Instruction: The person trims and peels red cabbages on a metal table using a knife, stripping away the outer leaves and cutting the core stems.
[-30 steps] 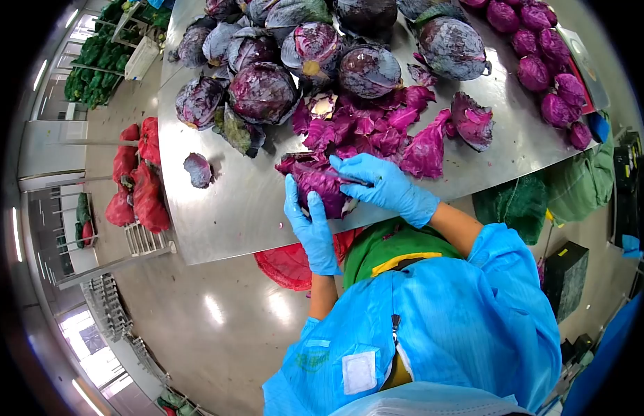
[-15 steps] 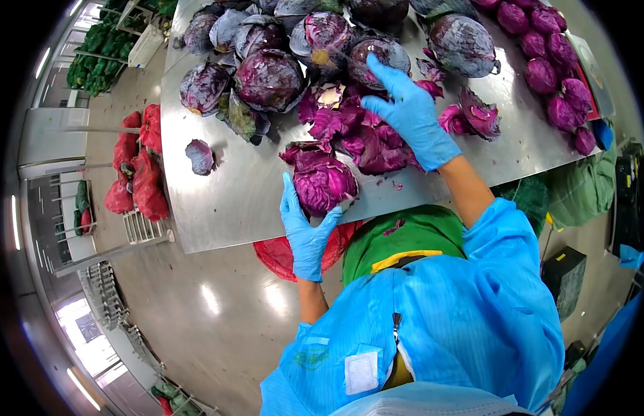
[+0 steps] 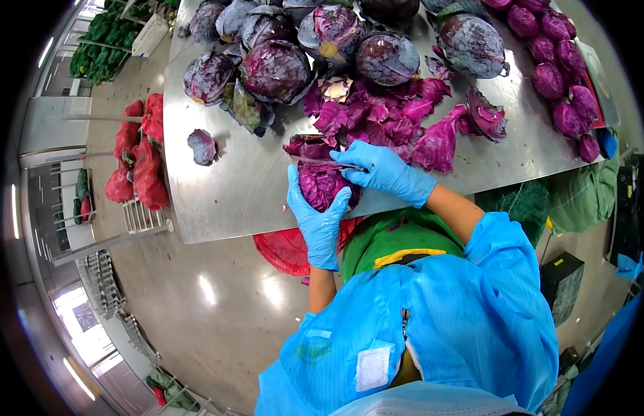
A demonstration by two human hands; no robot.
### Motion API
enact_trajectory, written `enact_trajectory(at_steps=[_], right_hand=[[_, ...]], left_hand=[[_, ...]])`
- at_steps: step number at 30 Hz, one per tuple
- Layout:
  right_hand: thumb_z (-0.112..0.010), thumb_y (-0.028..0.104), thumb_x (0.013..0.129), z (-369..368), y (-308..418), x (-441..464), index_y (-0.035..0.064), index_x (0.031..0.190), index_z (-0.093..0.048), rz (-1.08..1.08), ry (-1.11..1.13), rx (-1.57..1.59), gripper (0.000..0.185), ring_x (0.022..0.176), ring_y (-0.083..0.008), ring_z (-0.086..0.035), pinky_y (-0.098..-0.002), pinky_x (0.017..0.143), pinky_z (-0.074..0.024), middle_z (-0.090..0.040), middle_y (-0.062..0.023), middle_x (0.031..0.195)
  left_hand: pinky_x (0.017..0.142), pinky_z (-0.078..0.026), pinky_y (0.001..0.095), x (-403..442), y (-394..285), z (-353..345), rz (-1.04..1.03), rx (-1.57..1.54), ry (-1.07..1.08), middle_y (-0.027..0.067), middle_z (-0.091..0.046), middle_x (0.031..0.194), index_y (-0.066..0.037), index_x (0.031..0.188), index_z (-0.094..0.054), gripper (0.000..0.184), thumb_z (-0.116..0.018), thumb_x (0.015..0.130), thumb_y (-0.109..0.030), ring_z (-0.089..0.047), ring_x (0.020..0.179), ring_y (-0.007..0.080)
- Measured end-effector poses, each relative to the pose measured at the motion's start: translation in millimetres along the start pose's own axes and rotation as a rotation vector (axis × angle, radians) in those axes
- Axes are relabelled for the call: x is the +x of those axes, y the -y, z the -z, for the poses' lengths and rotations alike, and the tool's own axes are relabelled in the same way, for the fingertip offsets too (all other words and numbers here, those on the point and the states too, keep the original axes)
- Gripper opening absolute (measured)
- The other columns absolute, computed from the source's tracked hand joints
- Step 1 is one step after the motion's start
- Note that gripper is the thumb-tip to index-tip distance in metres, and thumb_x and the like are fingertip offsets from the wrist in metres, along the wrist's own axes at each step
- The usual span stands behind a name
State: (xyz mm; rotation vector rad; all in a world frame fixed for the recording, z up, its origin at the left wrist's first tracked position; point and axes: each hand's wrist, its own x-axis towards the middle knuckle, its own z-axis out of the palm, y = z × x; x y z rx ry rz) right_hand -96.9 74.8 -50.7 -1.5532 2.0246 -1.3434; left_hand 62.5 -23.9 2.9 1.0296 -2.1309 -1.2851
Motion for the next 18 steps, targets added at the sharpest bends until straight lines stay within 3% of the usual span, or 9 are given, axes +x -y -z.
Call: enact_trajectory(at_steps=[2,3,6,8,10,11,14,15,18], right_hand=[[-0.073,0.016,0.081,14,19,5,0.0105,0.122,-0.065,0.103,-0.006,-0.342,0.042,0.073,-0.0232,-0.062,-0.0338,0.059,-0.0524,-0.058,-0.0082,0.084],[-0.065,0.018,0.084,14,22,8,0.009,0.094,-0.061,0.184,-0.073,-0.359,0.015,0.066,-0.0256,-0.063,-0.0369,0.05,-0.0507,-0.057,-0.008,0.078],[-0.065,0.018,0.084,23,9,15,0.0098,0.089,-0.058,0.146,-0.101,-0.463,0.011,0.067,-0.0264,-0.063,-0.0378,0.052,-0.0515,-0.057,-0.0087,0.079],[-0.069,0.014,0.083,43,-37,20,0.0107,0.118,-0.063,0.083,-0.245,-0.505,0.036,0.073,-0.0303,-0.064,-0.0387,0.059,-0.0539,-0.059,-0.0115,0.084],[-0.068,0.016,0.085,70,-36,26,0.009,0.128,-0.059,-0.246,-0.298,-0.54,0.044,0.086,-0.0341,-0.064,-0.0404,0.071,-0.0552,-0.061,-0.0156,0.101],[-0.072,0.018,0.085,80,-23,23,0.0097,0.14,-0.052,-0.322,-0.222,-0.476,0.059,0.102,-0.0307,-0.064,-0.0393,0.081,-0.0542,-0.059,-0.0151,0.122],[-0.079,0.024,0.079,69,6,11,0.0125,0.146,-0.047,-0.159,-0.06,-0.023,0.075,0.116,-0.0254,-0.06,-0.0367,0.092,-0.0508,-0.056,-0.0119,0.133],[-0.084,0.039,0.072,70,30,15,0.0117,0.147,-0.045,-0.309,0.1,0.128,0.088,0.123,-0.0297,-0.057,-0.0372,0.101,-0.0464,-0.055,-0.0177,0.133],[-0.081,0.051,0.072,38,23,9,0.0128,0.148,-0.043,-0.343,0.26,0.139,0.093,0.125,-0.0353,-0.053,-0.04,0.104,-0.0441,-0.051,-0.0192,0.136]], left_hand=[[0.114,-0.034,0.0376,1,-1,2,-0.019,-0.114,0.038,0.0163,-0.035,0.151,-0.002,0.154,-0.025,0.11,-0.091,0.068,-0.022,-0.04,0.135,0.0277],[0.113,-0.035,0.0369,0,0,4,-0.028,-0.17,0.061,0.0153,-0.035,0.152,-0.002,0.154,-0.025,0.109,-0.091,0.069,-0.02,-0.041,0.135,0.0267],[0.114,-0.035,0.0358,0,12,13,0.057,-0.268,0.118,0.0115,-0.031,0.157,-0.003,0.155,-0.024,0.107,-0.089,0.07,-0.015,-0.04,0.136,0.0245],[0.115,-0.035,0.037,-2,10,26,0.092,-0.389,0.164,0.0093,-0.029,0.159,-0.004,0.154,-0.026,0.104,-0.086,0.07,-0.007,-0.04,0.137,0.0242],[0.115,-0.036,0.038,-8,16,37,0.166,-0.586,0.155,0.0093,-0.03,0.158,-0.005,0.154,-0.027,0.103,-0.084,0.069,-0.003,-0.04,0.137,0.0239],[0.115,-0.037,0.0392,-7,19,40,0.163,-0.611,0.137,0.0094,-0.032,0.157,-0.005,0.154,-0.028,0.101,-0.081,0.068,0.0,-0.041,0.136,0.0239],[0.114,-0.038,0.0393,2,19,31,0.244,-0.776,0.177,0.0097,-0.035,0.155,-0.005,0.154,-0.028,0.1,-0.08,0.068,-0.001,-0.042,0.136,0.0246],[0.115,-0.036,0.0388,8,20,24,0.197,-0.793,0.241,0.0109,-0.036,0.155,-0.005,0.154,-0.028,0.099,-0.079,0.069,-0.001,-0.042,0.137,0.0248],[0.118,-0.029,0.0369,19,10,6,0.042,-0.633,0.354,0.0068,-0.034,0.157,-0.008,0.154,-0.031,0.097,-0.081,0.071,-0.007,-0.036,0.141,0.0237]])
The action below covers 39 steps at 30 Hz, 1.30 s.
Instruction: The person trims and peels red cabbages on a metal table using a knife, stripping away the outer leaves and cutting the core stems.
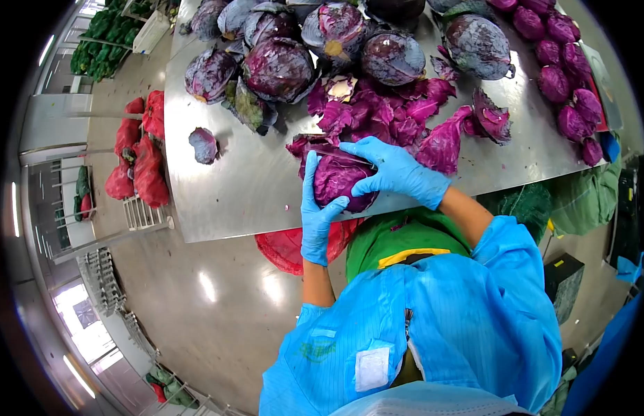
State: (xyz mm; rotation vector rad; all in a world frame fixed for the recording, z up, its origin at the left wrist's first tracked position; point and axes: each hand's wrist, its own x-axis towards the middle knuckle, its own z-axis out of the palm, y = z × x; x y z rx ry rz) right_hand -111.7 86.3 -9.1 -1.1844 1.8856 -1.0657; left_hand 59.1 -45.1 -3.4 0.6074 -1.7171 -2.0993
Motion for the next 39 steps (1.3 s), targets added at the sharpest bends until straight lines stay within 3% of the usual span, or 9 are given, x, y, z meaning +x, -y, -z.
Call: enact_trajectory(at_steps=[2,7,10,15,20,23,28,33,39], right_hand=[[-0.083,0.045,0.072,-1,-5,1,0.0138,0.149,-0.043,-0.027,-0.019,0.069,0.092,0.126,-0.0311,-0.052,-0.0393,0.105,-0.0428,-0.051,-0.0168,0.135],[-0.082,0.044,0.074,-12,-4,0,0.0139,0.149,-0.043,-0.003,-0.068,0.047,0.089,0.128,-0.0313,-0.05,-0.0401,0.107,-0.0405,-0.051,-0.017,0.133],[-0.081,0.043,0.075,-13,-6,1,0.0145,0.149,-0.042,0.004,-0.072,0.079,0.089,0.126,-0.032,-0.051,-0.0398,0.106,-0.0414,-0.051,-0.0171,0.133],[-0.08,0.042,0.076,-16,-1,-2,0.016,0.15,-0.041,-0.015,-0.118,0.048,0.088,0.123,-0.032,-0.052,-0.0393,0.104,-0.0423,-0.051,-0.0171,0.131],[-0.078,0.054,0.074,-18,-3,-3,0.0138,0.147,-0.043,-0.009,-0.161,0.038,0.09,0.12,-0.0383,-0.055,-0.0438,0.099,-0.0467,-0.051,-0.0208,0.133],[-0.079,0.052,0.074,-21,-8,0,0.0132,0.146,-0.045,0.017,-0.186,0.122,0.088,0.12,-0.0376,-0.055,-0.0435,0.099,-0.0469,-0.052,-0.0198,0.131],[-0.084,0.033,0.074,-13,5,-2,0.0164,0.147,-0.046,-0.085,-0.114,0.115,0.084,0.122,-0.025,-0.053,-0.0355,0.107,-0.0407,-0.053,-0.0116,0.128],[-0.084,0.032,0.074,-15,-6,2,0.0163,0.146,-0.048,-0.025,-0.135,0.14,0.082,0.12,-0.0229,-0.055,-0.0352,0.105,-0.043,-0.054,-0.0102,0.126],[-0.084,0.036,0.074,-16,2,0,0.016,0.145,-0.05,-0.052,-0.163,0.102,0.081,0.117,-0.0223,-0.056,-0.0349,0.102,-0.0445,-0.056,-0.0091,0.122]], left_hand=[[0.119,-0.026,0.04,3,0,4,-0.237,0.394,-0.049,0.0097,-0.036,0.156,-0.008,0.147,-0.046,0.077,-0.078,0.077,-0.011,-0.033,0.144,0.0245],[0.111,-0.039,0.0404,3,-12,16,-0.22,0.602,-0.023,0.0138,-0.048,0.147,-0.007,0.123,-0.068,0.039,-0.074,0.084,-0.009,-0.049,0.132,0.0266],[0.102,-0.049,0.0385,6,-6,15,-0.278,0.424,-0.038,0.0167,-0.051,0.143,-0.004,0.116,-0.069,0.029,-0.072,0.087,-0.007,-0.06,0.119,0.0267],[0.094,-0.053,0.0366,16,9,12,-0.609,0.737,-0.232,0.0181,-0.057,0.126,0.001,0.101,-0.066,0.009,-0.064,0.094,-0.005,-0.064,0.107,0.0267],[0.092,-0.051,0.035,14,-3,60,-0.567,0.535,-0.648,0.0157,-0.057,0.118,0.001,0.111,-0.06,0.015,-0.059,0.097,-0.004,-0.062,0.105,0.0269],[0.099,-0.046,0.0357,6,-10,94,-0.491,1.154,-0.925,0.0141,-0.059,0.12,0.001,0.122,-0.058,0.026,-0.059,0.097,-0.007,-0.06,0.109,0.0253],[0.101,-0.044,0.0338,-19,-13,44,0.002,0.466,-0.334,0.0101,-0.065,0.115,0.0,0.128,-0.059,0.039,-0.068,0.095,-0.019,-0.059,0.108,0.0197],[0.083,-0.052,0.0273,-25,24,20,0.35,0.126,-0.408,0.0063,-0.067,0.109,0.0,0.128,-0.061,0.041,-0.068,0.096,-0.026,-0.062,0.091,0.0126],[0.074,-0.053,0.028,-26,31,9,-0.001,0.453,-0.448,0.0107,-0.071,0.106,0.0,0.131,-0.059,0.039,-0.061,0.1,-0.024,-0.063,0.083,0.0115]])
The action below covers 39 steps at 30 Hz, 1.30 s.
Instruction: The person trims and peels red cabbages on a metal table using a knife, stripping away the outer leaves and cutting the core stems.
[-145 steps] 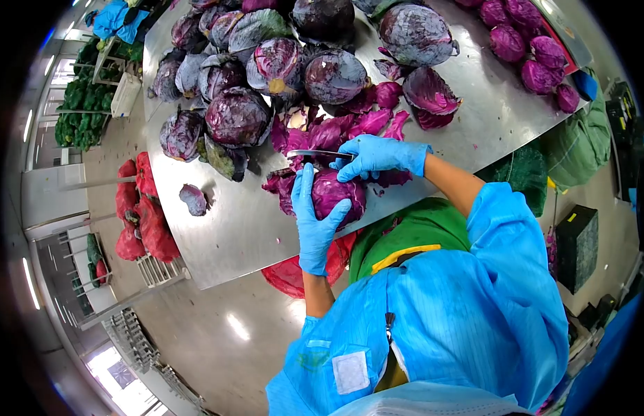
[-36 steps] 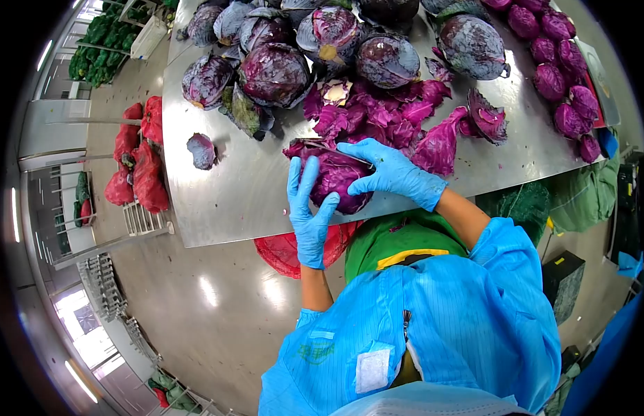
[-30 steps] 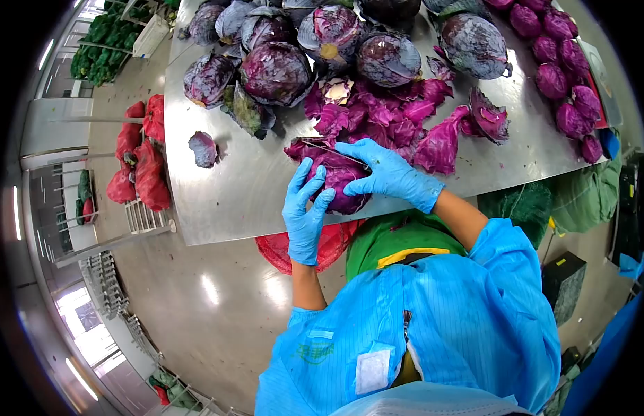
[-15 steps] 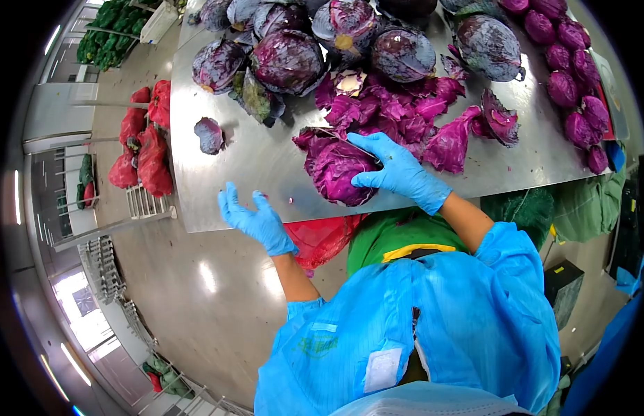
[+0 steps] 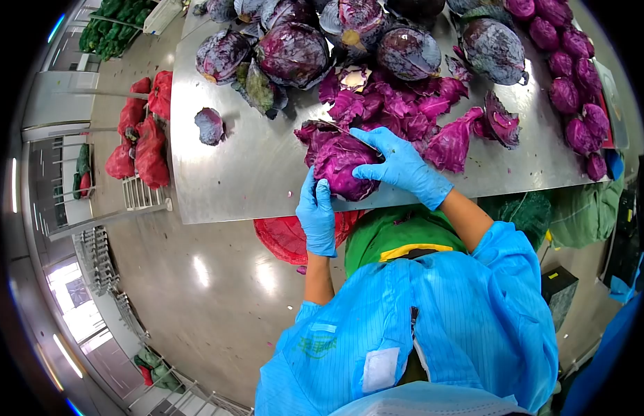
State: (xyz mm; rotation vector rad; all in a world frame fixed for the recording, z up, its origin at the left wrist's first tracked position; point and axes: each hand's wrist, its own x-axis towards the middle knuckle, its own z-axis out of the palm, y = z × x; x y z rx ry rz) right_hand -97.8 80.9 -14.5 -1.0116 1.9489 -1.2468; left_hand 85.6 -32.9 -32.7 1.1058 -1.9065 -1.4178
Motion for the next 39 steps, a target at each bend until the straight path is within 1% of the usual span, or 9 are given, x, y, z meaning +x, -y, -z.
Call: enact_trajectory(at_steps=[7,11,12,17,27,30,33,37,39], right_hand=[[-0.083,0.043,0.073,-4,-1,4,0.0166,0.145,-0.05,-0.039,-0.022,-0.049,0.083,0.114,-0.0244,-0.058,-0.0362,0.099,-0.0462,-0.058,-0.0093,0.122],[-0.082,0.042,0.075,-1,1,-1,0.0173,0.145,-0.049,-0.011,-0.034,-0.054,0.082,0.115,-0.0252,-0.058,-0.037,0.1,-0.046,-0.058,-0.0102,0.123],[-0.082,0.041,0.075,-2,1,-1,0.0174,0.146,-0.049,-0.004,-0.029,-0.041,0.081,0.116,-0.0255,-0.058,-0.0371,0.101,-0.0459,-0.057,-0.0108,0.124],[-0.08,0.038,0.078,2,2,-2,0.0172,0.147,-0.047,0.008,0.024,-0.115,0.079,0.118,-0.0269,-0.057,-0.0376,0.101,-0.0457,-0.057,-0.0137,0.126],[-0.077,0.03,0.082,7,7,-5,0.0146,0.141,-0.055,0.252,-0.019,-0.141,0.064,0.108,-0.025,-0.063,-0.0338,0.091,-0.0516,-0.062,-0.0113,0.12],[-0.073,0.022,0.085,2,-5,-3,0.0105,0.128,-0.064,0.436,-0.291,-0.369,0.046,0.089,-0.025,-0.067,-0.0338,0.071,-0.0558,-0.066,-0.009,0.103],[-0.071,0.019,0.085,11,-18,1,0.007,0.101,-0.067,0.469,-0.515,-0.535,0.02,0.071,-0.0282,-0.064,-0.0384,0.057,-0.0521,-0.061,-0.0109,0.083],[-0.067,0.024,0.086,30,-65,-3,0.0077,0.095,-0.064,0.119,-0.604,-0.714,0.019,0.075,-0.0335,-0.061,-0.0452,0.061,-0.0506,-0.056,-0.0129,0.084],[-0.07,0.032,0.086,43,-54,-19,0.007,0.129,-0.055,0.023,-0.563,-0.484,0.052,0.095,-0.0342,-0.062,-0.0428,0.079,-0.052,-0.058,-0.0163,0.108]], left_hand=[[0.055,-0.049,0.0256,19,45,-7,-0.351,0.282,-0.298,0.0075,-0.07,0.09,-0.003,0.118,-0.068,0.029,-0.05,0.105,-0.022,-0.058,0.061,0.009],[0.085,-0.05,0.0305,4,43,-5,-0.127,-0.094,-0.335,0.0126,-0.066,0.123,-0.003,0.135,-0.055,0.036,-0.056,0.101,-0.015,-0.065,0.103,0.0185],[0.1,-0.042,0.0341,0,29,-5,-0.111,0.048,-0.397,0.013,-0.051,0.142,-0.003,0.144,-0.045,0.055,-0.066,0.095,-0.018,-0.051,0.127,0.0225],[0.111,-0.036,0.0402,8,-31,8,-0.33,0.155,0.239,0.017,-0.037,0.152,-0.003,0.151,-0.032,0.097,-0.086,0.075,-0.028,-0.043,0.135,0.0286],[0.102,-0.042,0.0456,19,-47,-17,-0.367,0.516,0.281,0.0232,-0.044,0.13,-0.005,0.142,-0.04,0.103,-0.089,0.059,-0.041,-0.046,0.121,0.0399],[0.107,-0.039,0.0451,12,-50,-25,-0.45,0.55,0.269,0.0254,-0.04,0.14,-0.003,0.148,-0.034,0.107,-0.088,0.062,-0.039,-0.043,0.128,0.0399],[0.111,-0.036,0.0429,9,-44,-29,-0.399,0.368,0.269,0.0241,-0.038,0.146,-0.003,0.15,-0.031,0.107,-0.088,0.065,-0.034,-0.042,0.133,0.0378],[0.11,-0.039,0.0369,10,-30,-13,-0.158,0.083,0.195,0.0153,-0.045,0.14,-0.001,0.145,-0.037,0.1,-0.092,0.064,-0.026,-0.047,0.128,0.0261],[0.111,-0.037,0.0364,17,-5,-2,0.034,-0.13,0.152,0.0127,-0.046,0.137,-0.002,0.143,-0.039,0.092,-0.09,0.069,-0.023,-0.048,0.125,0.0244]])
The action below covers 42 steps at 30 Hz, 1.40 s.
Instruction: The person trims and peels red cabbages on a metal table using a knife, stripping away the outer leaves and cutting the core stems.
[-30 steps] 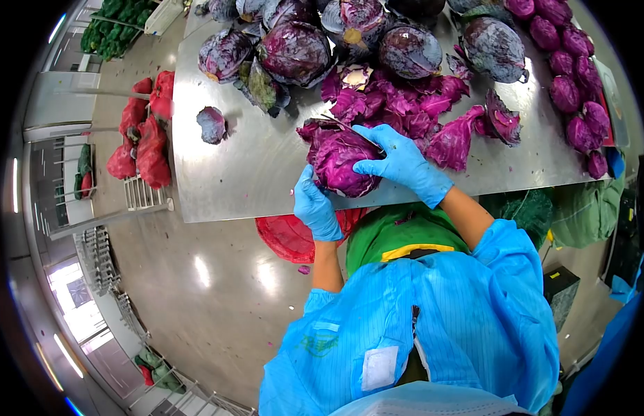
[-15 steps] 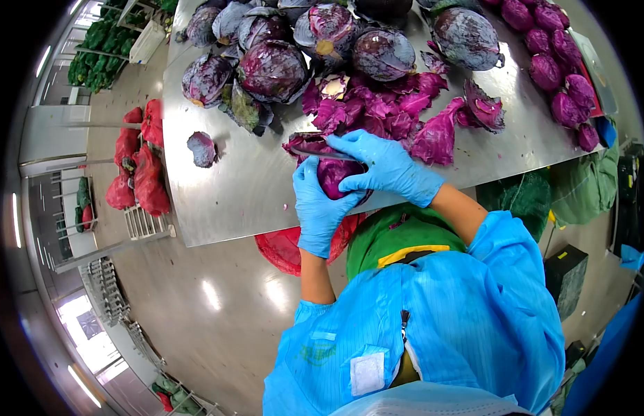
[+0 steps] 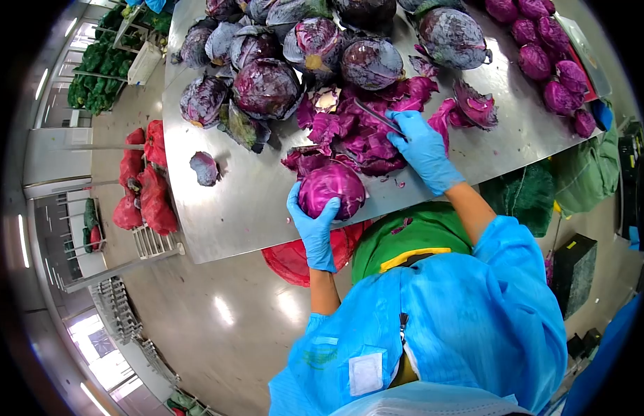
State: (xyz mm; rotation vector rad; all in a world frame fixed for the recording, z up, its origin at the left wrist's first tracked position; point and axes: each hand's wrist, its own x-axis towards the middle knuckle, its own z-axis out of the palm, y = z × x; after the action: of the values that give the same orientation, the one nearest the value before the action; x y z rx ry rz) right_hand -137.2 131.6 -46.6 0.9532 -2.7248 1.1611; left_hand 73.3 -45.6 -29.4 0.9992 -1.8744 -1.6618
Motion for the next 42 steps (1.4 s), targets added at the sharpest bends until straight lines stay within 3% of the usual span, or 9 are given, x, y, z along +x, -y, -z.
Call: enact_trajectory(at_steps=[3,6,12,16,21,28,30,35,42], right_hand=[[-0.075,0.048,0.08,12,26,-13,0.0081,0.148,-0.041,0.074,0.123,0.118,0.086,0.11,-0.035,-0.061,-0.0397,0.091,-0.0506,-0.055,-0.0198,0.126],[-0.08,0.044,0.076,17,64,-11,0.0106,0.146,-0.046,0.057,0.319,0.406,0.085,0.114,-0.0267,-0.058,-0.035,0.096,-0.048,-0.056,-0.0142,0.123],[-0.076,0.043,0.08,1,51,7,0.0124,0.141,-0.054,0.171,0.535,0.265,0.072,0.094,-0.026,-0.063,-0.0368,0.082,-0.0528,-0.06,-0.0123,0.108],[-0.072,0.04,0.08,-12,45,-1,0.0073,0.14,-0.053,0.406,0.322,0.076,0.072,0.084,-0.0292,-0.066,-0.0378,0.066,-0.0549,-0.063,-0.0123,0.099],[-0.065,0.027,0.082,-18,21,22,0.0111,0.079,-0.061,0.572,-0.144,-0.26,0.017,0.064,-0.0258,-0.061,-0.0399,0.053,-0.0502,-0.056,-0.0084,0.074],[-0.072,0.043,0.085,28,6,14,0.0065,0.139,-0.052,0.034,0.017,0.017,0.068,0.096,-0.0312,-0.064,-0.0396,0.079,-0.0532,-0.062,-0.017,0.105],[-0.083,0.04,0.076,24,32,3,0.0095,0.145,-0.048,-0.017,0.314,0.292,0.083,0.113,-0.0261,-0.062,-0.0354,0.092,-0.0511,-0.06,-0.0146,0.13],[-0.083,0.041,0.074,-11,47,-7,0.0054,0.143,-0.049,0.134,0.372,0.349,0.084,0.102,-0.0246,-0.061,-0.0327,0.086,-0.0508,-0.06,-0.0132,0.115],[-0.075,0.052,0.08,3,46,9,0.0082,0.146,-0.045,0.174,0.545,0.13,0.084,0.104,-0.0293,-0.063,-0.0367,0.087,-0.052,-0.06,-0.014,0.118]], left_hand=[[0.112,-0.036,0.037,-3,-10,-14,0.073,-0.26,-0.036,0.0133,-0.045,0.137,-0.001,0.142,-0.04,0.09,-0.089,0.07,-0.023,-0.047,0.126,0.0252],[0.112,-0.036,0.0377,3,-5,-24,0.017,-0.112,0.003,0.0149,-0.045,0.138,0.0,0.143,-0.04,0.091,-0.089,0.071,-0.026,-0.046,0.127,0.0267],[0.109,-0.04,0.0381,18,-28,-15,-0.104,0.258,0.264,0.0164,-0.045,0.138,0.001,0.144,-0.04,0.099,-0.092,0.067,-0.034,-0.047,0.128,0.0266],[0.105,-0.044,0.0362,27,-19,-17,-0.099,0.21,0.302,0.0157,-0.046,0.137,0.001,0.142,-0.042,0.099,-0.093,0.065,-0.034,-0.051,0.125,0.0249],[0.108,-0.04,0.0385,10,-18,-21,-0.103,0.338,0.135,0.0153,-0.047,0.132,0.001,0.136,-0.045,0.096,-0.093,0.062,-0.037,-0.049,0.123,0.027],[0.111,-0.036,0.0388,1,24,-13,0.085,-0.24,-0.009,0.0142,-0.042,0.142,-0.002,0.142,-0.041,0.094,-0.091,0.068,-0.031,-0.045,0.128,0.0256],[0.112,-0.035,0.0391,8,37,-22,0.039,-0.288,-0.061,0.0145,-0.042,0.142,-0.002,0.143,-0.04,0.095,-0.09,0.068,-0.031,-0.044,0.129,0.0257],[0.109,-0.036,0.0418,16,5,-32,-0.178,0.29,-0.049,0.0163,-0.049,0.126,-0.005,0.143,-0.045,0.088,-0.088,0.072,-0.034,-0.048,0.12,0.0314],[0.109,-0.039,0.04,18,-21,-28,0.048,0.008,0.109,0.0171,-0.044,0.132,0.002,0.142,-0.038,0.099,-0.091,0.068,-0.037,-0.045,0.126,0.0284]])
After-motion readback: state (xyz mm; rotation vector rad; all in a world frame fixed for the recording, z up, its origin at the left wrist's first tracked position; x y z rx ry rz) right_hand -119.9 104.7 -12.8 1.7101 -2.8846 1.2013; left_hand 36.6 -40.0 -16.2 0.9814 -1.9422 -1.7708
